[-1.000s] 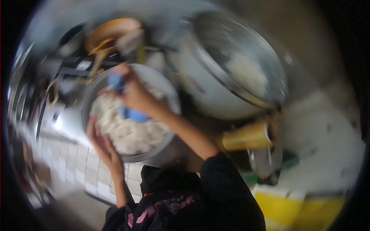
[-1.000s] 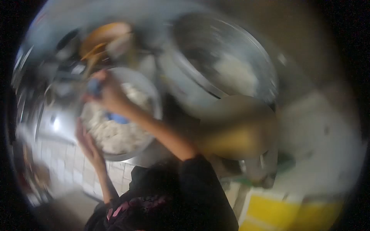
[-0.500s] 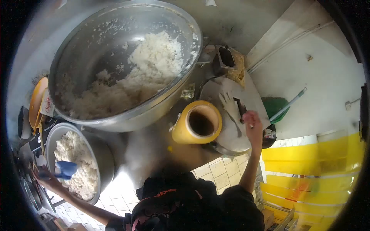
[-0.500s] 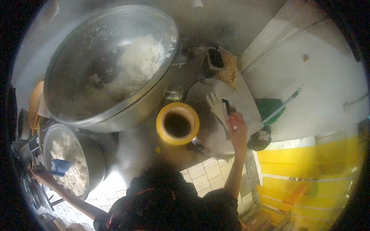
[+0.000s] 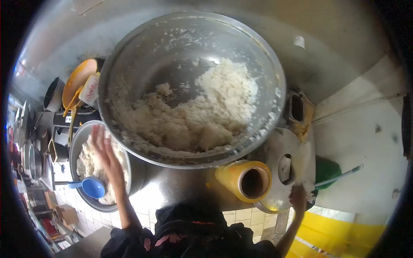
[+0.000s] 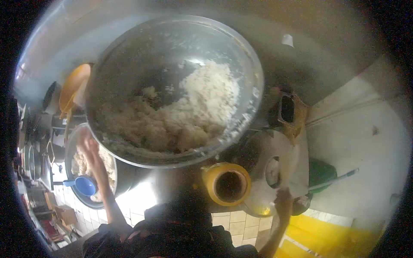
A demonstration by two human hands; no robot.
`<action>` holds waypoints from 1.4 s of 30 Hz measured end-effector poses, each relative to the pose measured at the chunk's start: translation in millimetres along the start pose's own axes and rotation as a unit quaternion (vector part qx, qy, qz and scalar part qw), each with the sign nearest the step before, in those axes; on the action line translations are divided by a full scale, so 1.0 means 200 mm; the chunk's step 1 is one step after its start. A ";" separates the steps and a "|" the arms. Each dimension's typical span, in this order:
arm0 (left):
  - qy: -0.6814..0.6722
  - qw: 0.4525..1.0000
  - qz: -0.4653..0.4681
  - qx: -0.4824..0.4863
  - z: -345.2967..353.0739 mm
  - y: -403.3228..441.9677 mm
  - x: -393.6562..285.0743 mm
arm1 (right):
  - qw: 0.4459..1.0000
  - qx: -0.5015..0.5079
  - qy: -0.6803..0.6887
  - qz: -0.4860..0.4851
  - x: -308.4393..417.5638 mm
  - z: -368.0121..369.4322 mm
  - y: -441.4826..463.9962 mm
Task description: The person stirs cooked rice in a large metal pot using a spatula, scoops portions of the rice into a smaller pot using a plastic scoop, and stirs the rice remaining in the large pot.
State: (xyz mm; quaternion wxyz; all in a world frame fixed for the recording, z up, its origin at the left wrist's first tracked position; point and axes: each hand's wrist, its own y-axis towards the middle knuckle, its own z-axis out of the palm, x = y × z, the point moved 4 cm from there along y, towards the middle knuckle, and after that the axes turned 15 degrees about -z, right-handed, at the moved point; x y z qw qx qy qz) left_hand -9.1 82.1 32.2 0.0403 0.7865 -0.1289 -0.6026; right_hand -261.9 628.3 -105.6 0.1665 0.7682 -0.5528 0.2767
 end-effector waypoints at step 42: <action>-0.060 0.995 -0.013 0.076 -0.07 0.47 -0.31 | 0.804 0.096 -0.087 -0.580 2.30 -0.11 0.94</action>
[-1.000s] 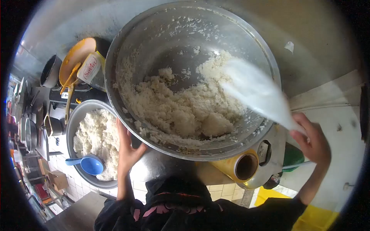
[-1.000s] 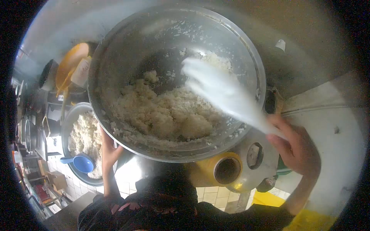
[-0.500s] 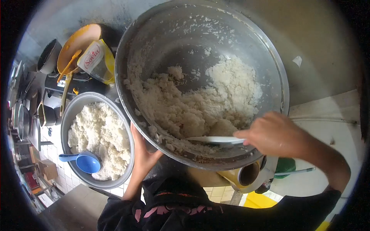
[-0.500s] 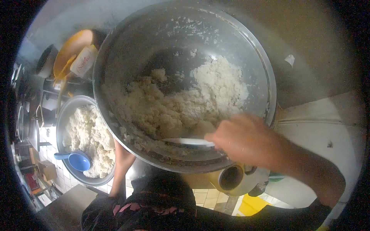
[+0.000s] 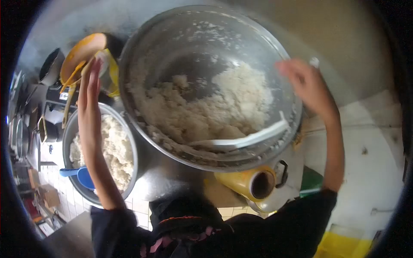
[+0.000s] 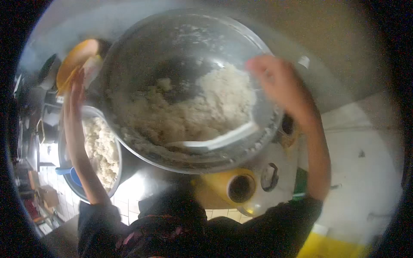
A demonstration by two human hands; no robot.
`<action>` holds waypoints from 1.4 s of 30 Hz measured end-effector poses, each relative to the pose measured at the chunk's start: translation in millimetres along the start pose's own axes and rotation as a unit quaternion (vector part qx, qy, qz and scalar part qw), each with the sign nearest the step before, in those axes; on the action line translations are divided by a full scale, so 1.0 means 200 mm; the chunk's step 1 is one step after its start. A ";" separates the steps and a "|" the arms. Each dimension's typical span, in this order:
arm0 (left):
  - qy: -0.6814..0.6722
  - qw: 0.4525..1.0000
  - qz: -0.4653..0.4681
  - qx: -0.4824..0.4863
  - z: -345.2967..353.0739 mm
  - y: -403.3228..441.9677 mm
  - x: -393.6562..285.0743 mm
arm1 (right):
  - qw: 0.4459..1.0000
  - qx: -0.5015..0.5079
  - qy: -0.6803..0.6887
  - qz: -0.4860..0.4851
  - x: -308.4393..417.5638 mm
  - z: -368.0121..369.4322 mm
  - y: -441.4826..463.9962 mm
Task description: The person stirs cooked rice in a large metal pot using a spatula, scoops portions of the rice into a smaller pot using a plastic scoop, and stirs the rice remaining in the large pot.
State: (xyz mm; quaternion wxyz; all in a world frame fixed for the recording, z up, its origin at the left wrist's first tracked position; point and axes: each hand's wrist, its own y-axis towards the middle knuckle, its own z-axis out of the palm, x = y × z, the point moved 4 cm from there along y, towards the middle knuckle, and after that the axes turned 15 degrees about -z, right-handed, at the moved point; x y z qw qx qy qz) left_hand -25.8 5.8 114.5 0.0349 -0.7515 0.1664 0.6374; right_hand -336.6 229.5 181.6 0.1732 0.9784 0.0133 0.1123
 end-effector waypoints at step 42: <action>0.196 0.976 0.019 0.096 0.29 -0.59 0.67 | 0.958 -0.151 -0.077 0.230 -0.30 0.15 -0.63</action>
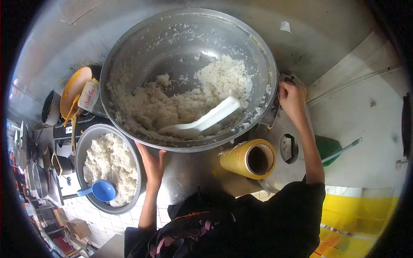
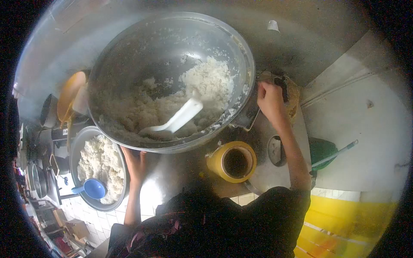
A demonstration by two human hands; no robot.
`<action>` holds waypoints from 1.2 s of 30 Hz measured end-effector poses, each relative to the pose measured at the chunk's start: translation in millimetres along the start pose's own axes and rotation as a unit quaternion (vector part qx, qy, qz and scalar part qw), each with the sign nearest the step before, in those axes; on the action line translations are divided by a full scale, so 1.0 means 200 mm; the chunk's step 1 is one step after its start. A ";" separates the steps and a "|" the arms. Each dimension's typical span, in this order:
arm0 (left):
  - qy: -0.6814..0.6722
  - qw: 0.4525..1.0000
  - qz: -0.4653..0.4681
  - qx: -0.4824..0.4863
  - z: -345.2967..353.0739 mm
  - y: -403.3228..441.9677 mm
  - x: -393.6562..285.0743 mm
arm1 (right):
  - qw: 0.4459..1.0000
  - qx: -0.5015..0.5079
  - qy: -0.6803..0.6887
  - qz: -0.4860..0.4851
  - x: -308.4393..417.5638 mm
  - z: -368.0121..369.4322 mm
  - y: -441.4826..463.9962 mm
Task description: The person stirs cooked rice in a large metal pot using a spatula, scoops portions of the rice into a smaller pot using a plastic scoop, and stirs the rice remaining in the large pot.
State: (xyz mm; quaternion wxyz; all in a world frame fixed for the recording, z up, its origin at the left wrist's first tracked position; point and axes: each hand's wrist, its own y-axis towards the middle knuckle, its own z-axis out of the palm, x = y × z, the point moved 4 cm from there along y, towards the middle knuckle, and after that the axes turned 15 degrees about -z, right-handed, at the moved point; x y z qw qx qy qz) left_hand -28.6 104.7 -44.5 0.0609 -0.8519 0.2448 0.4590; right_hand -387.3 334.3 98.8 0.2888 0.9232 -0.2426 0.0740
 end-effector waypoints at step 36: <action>-0.225 0.951 -0.161 0.141 -0.25 0.29 -0.17 | 0.883 0.373 0.156 -0.238 1.14 0.04 0.60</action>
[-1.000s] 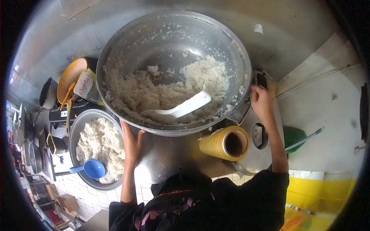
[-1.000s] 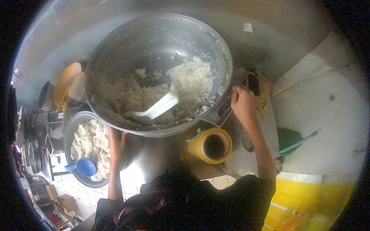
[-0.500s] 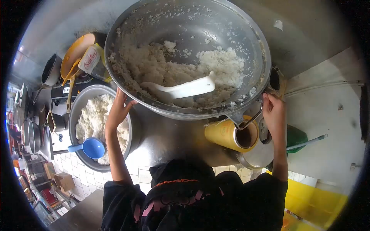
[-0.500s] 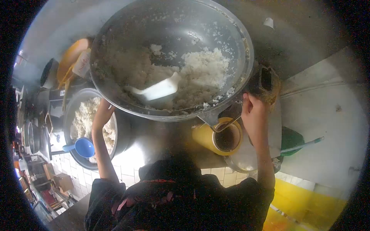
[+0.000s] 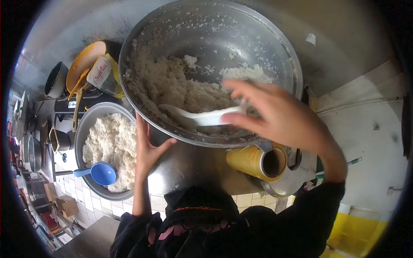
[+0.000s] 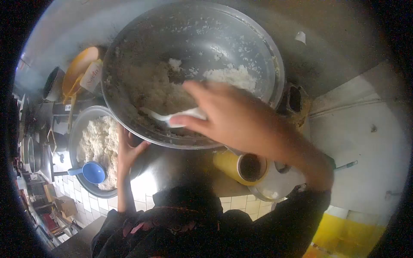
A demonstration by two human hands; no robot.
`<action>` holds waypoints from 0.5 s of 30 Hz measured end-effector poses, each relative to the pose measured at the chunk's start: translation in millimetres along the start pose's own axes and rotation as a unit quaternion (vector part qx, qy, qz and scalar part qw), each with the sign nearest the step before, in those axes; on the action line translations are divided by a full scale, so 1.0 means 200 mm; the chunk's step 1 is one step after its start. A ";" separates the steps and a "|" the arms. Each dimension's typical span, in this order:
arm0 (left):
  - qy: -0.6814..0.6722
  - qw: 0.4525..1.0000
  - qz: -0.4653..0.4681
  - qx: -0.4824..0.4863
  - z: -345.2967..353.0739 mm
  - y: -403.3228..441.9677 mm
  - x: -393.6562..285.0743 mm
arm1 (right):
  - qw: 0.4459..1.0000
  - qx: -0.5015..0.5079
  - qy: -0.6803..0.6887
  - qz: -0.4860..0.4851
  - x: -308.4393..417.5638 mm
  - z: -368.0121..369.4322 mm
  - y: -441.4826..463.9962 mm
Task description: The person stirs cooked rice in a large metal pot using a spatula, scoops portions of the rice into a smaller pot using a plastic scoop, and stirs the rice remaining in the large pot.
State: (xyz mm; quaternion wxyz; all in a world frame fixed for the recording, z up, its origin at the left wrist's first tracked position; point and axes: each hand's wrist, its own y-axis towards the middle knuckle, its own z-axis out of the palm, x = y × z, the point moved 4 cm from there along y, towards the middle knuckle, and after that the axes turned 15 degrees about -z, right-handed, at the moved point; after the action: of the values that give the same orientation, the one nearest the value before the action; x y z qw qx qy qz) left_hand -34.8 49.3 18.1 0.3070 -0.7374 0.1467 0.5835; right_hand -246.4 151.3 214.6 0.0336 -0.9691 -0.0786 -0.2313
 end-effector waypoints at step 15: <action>0.110 0.994 -0.011 -0.013 -0.01 0.06 0.09 | 0.903 0.337 0.083 -0.254 -0.21 0.53 0.33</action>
State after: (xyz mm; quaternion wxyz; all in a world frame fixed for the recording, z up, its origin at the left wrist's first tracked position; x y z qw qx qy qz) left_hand -35.5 41.6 -2.9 0.2858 -0.8027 0.1644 0.4970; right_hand -225.9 91.5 99.8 0.3047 -0.8246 -0.3921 -0.2710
